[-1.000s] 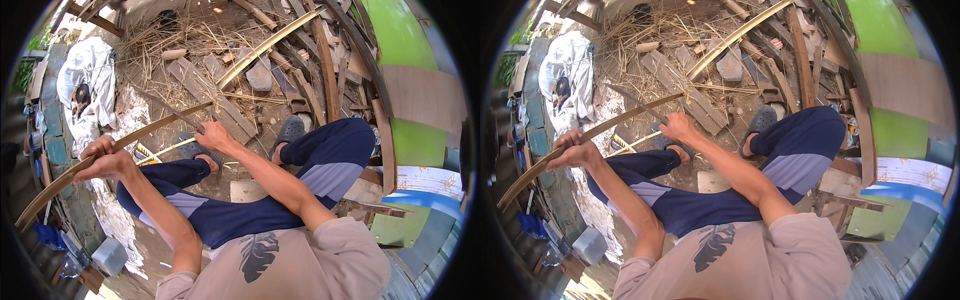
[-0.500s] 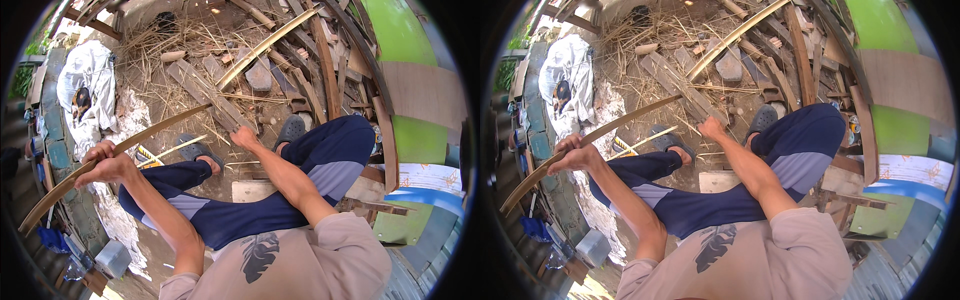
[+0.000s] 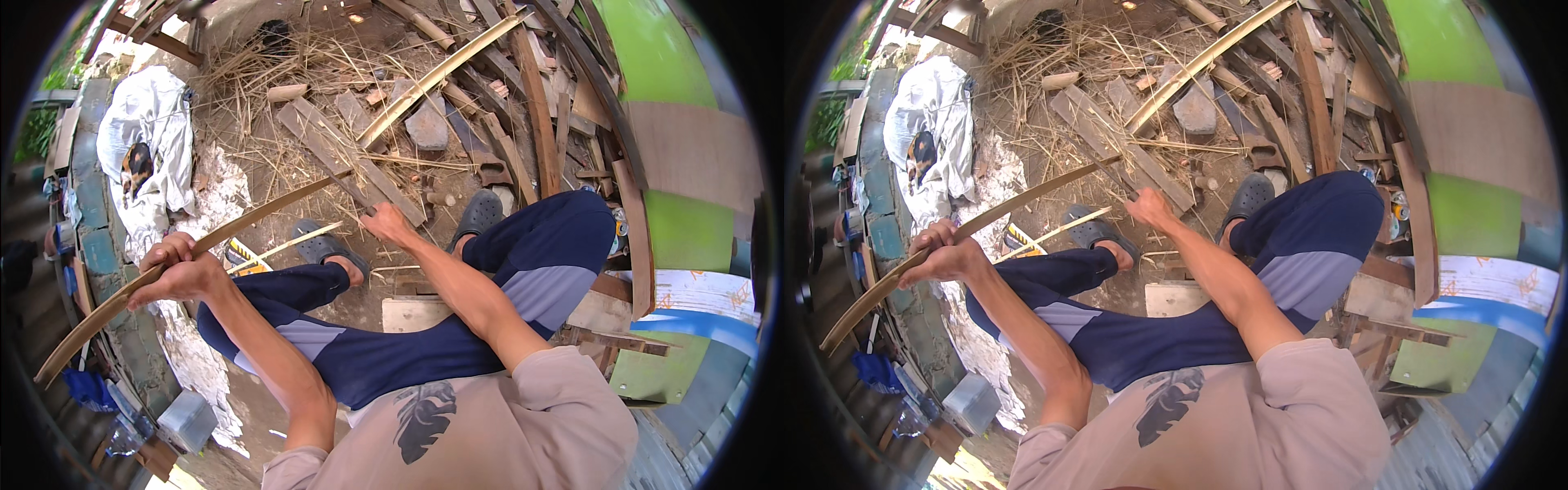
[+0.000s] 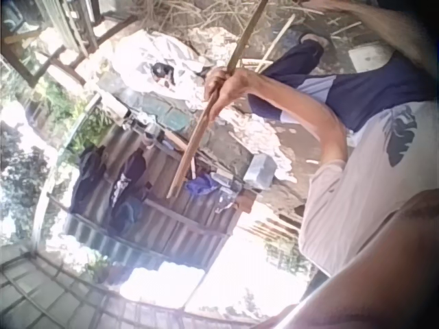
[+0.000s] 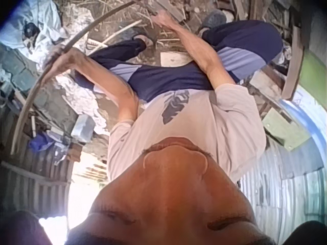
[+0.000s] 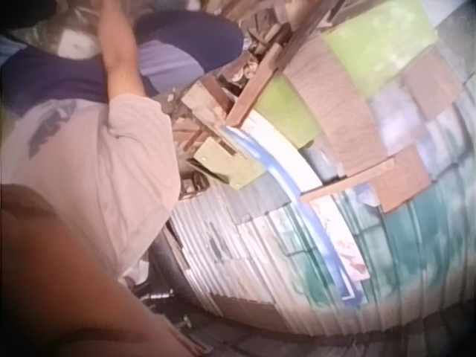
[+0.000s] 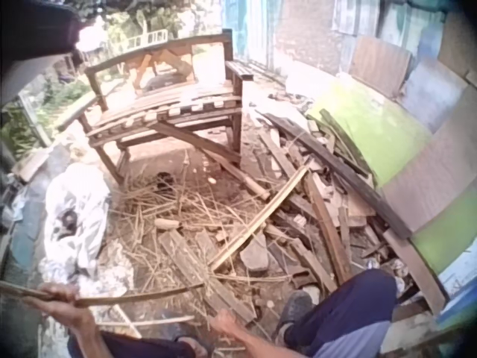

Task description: The person sits on the ground and uses a machete to shave thin strips from a bamboo stick, repeatedly scraping the blade along the stick to remove material. The person then places the finished bamboo strip onto a nearby wooden rack.

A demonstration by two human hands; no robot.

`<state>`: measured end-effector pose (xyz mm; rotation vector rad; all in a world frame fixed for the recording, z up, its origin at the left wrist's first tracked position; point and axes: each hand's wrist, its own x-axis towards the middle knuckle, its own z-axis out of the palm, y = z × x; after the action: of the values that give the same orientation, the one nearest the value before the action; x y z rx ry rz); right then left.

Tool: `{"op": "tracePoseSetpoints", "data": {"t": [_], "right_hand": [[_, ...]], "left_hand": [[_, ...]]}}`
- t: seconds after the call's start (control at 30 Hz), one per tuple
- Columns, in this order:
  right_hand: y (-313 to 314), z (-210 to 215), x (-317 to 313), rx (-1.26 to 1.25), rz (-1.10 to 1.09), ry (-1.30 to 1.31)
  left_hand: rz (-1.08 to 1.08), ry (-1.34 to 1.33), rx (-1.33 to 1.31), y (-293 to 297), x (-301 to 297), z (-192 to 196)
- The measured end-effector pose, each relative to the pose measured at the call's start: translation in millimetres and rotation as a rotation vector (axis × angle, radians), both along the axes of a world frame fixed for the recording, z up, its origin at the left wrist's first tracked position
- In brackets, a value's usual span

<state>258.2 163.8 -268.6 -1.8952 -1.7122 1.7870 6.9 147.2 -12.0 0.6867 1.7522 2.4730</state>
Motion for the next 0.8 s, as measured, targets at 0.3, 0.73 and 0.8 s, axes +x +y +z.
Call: {"op": "tracePoseSetpoints", "data": {"t": [0.3,0.73,0.8], "right_hand": [[-17,-23,-4,0.05,-0.111,-0.037],[-20,-38,16,-0.013,-0.089,-0.212],[-22,-50,23,-0.008,-0.063,-0.198]], "left_hand": [[0.082,-0.059,0.019,2,-2,0],[0.161,-0.091,-0.043,-2,-7,-1],[0.158,-0.103,-0.043,-1,-7,-1]]}}
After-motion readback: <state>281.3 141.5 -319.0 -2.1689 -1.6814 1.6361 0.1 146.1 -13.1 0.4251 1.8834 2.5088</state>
